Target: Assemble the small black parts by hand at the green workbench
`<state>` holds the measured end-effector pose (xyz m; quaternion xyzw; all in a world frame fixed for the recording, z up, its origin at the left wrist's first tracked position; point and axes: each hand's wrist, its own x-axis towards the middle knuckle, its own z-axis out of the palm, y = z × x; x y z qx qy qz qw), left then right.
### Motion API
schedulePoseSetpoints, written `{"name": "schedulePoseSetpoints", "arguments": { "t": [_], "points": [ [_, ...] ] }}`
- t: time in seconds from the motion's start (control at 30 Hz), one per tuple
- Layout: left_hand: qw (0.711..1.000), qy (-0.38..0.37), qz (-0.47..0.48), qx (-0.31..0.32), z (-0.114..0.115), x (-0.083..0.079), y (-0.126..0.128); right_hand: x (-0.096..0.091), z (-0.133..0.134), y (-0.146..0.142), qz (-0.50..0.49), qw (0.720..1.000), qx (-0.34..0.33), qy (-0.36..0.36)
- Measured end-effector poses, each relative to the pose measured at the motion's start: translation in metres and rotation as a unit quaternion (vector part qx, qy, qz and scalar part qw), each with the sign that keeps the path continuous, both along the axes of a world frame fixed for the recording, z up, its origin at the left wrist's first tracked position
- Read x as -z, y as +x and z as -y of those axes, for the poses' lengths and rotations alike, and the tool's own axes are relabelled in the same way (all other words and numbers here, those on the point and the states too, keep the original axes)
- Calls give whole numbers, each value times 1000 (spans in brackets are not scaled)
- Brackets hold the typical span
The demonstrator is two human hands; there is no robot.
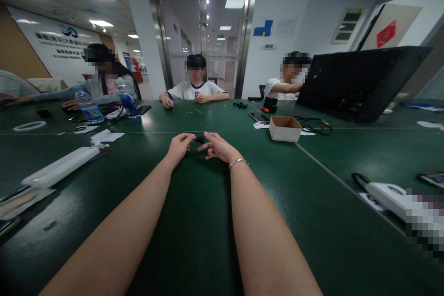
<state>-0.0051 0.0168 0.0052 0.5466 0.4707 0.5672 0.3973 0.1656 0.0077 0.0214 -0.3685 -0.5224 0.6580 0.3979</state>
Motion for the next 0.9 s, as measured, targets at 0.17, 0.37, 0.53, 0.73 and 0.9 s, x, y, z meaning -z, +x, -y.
{"name": "schedulePoseSetpoints", "arguments": {
  "t": [0.17, 0.37, 0.53, 0.73, 0.9],
  "points": [
    [1000, 5, -5, -8, -1, 4, -2, 0, 1, -3, 9, 999, 4, 39],
    [999, 15, -29, -6, -3, 7, -1, -2, 2, -7, 48, 998, 18, 26],
    [1000, 1, -29, -11, -2, 4, 0, -2, 2, -6, 24, 999, 18, 34],
    [1000, -6, -19, -14, 0, 1, 1, -3, 2, -5, 33, 999, 30, 20],
    [1000, -10, -19, -15, 1, 0, 1, -1, 2, -1, -23, 999, 32, -14]
  ]
}}
